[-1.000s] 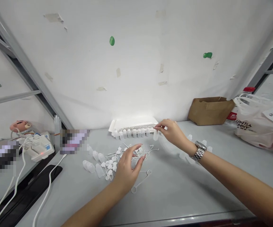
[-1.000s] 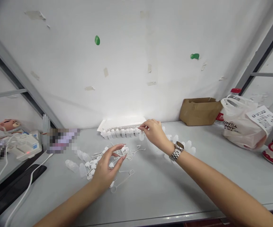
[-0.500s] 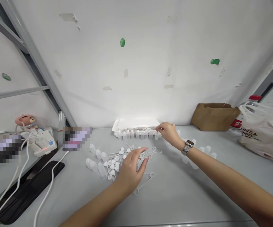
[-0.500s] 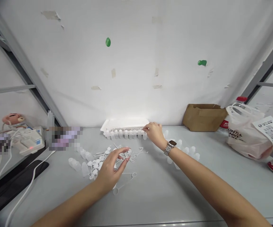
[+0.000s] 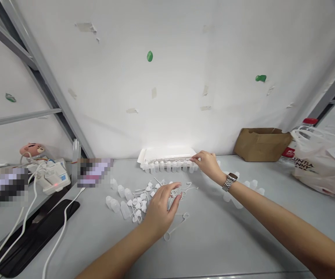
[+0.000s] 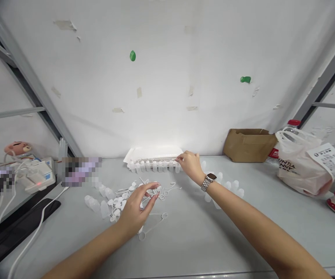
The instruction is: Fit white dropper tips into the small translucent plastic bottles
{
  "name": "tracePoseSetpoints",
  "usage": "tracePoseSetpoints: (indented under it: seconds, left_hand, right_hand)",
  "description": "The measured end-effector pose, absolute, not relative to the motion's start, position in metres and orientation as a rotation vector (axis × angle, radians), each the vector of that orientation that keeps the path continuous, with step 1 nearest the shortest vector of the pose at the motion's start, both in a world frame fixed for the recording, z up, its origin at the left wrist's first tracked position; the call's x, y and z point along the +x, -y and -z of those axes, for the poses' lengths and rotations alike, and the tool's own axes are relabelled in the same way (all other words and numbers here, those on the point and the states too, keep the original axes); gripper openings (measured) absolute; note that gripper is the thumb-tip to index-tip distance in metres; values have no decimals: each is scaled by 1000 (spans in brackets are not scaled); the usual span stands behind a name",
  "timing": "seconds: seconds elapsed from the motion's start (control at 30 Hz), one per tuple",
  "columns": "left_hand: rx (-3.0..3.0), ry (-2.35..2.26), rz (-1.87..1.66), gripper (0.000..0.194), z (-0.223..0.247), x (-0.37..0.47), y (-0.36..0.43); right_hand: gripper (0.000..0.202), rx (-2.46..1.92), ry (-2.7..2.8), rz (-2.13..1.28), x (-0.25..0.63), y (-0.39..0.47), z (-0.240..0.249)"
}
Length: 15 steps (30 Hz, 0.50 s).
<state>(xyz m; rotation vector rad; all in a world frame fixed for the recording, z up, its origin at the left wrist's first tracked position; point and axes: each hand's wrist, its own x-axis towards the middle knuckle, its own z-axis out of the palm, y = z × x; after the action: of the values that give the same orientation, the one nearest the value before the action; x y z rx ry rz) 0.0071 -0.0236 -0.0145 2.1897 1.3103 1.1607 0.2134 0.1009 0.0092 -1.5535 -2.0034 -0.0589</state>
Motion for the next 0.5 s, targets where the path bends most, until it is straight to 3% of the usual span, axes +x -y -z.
tracePoseSetpoints:
  seconds: [0.3,0.5]
  left_hand:
    - [2101,-1341,-1172,28,12,6,20]
    - [2004,-1549,-1111,26,4,-12,-3]
  right_hand:
    - [38,-1540,1942,124,231,-69,-43]
    - [29,-1898,2154,320,276,-8,-43]
